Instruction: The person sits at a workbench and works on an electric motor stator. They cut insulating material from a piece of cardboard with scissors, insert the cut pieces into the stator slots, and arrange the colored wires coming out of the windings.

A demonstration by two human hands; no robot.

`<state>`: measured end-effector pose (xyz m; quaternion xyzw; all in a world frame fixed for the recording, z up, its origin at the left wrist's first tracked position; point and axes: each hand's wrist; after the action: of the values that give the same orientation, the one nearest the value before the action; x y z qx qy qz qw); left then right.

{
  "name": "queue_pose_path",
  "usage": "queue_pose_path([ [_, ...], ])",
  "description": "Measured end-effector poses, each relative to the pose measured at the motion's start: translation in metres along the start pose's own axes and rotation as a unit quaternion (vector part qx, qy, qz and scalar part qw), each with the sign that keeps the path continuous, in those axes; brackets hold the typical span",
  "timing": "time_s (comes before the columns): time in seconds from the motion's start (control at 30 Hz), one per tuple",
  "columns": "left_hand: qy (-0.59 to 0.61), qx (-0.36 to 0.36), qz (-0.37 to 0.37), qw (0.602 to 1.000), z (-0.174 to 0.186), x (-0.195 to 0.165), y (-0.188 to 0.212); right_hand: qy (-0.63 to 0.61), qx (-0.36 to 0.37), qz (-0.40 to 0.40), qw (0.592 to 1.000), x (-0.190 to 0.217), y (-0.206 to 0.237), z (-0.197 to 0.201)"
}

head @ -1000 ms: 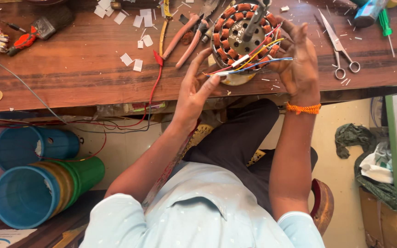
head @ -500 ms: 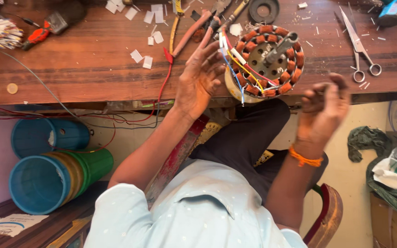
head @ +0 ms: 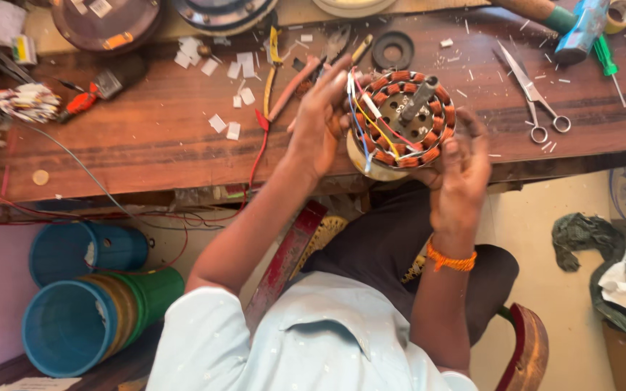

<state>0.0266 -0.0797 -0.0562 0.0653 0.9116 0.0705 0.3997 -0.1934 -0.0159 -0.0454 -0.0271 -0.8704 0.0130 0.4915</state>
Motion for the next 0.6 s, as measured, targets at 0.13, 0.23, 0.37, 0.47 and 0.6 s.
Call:
queue_pose_path([
  [0.13, 0.116, -0.054, 0.015, 0.992, 0.000, 0.011, 0.023, 0.003, 0.002, 0.055, 0.998, 0.003, -0.046, 0.009],
  [0.23, 0.131, 0.035, -0.040, 0.990, -0.005, 0.016, 0.028, 0.057, -0.065, 0.100, 0.991, 0.002, -0.052, 0.020],
  [0.37, 0.104, 0.066, -0.030, 0.992, -0.018, 0.010, 0.033, 0.330, -0.026, 0.335, 0.882, 0.025, -0.026, 0.019],
  [0.47, 0.034, 0.122, -0.065, 0.990, -0.035, -0.002, 0.039, 0.169, -0.042, 0.217, 0.961, 0.060, -0.002, 0.001],
  [0.6, -0.121, 0.170, -0.167, 0.964, -0.061, -0.022, 0.047, 0.383, 0.082, 0.281, 0.876, 0.093, 0.001, -0.038],
])
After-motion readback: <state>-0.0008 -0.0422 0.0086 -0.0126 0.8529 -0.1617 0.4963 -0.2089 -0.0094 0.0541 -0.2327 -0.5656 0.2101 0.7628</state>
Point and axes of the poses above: each hand's wrist, its own y-axis away from the middle knuckle, its own z-axis out of the back of the hand, x = y × z, and after that the axes turned 3 degrees about -y, right-handed
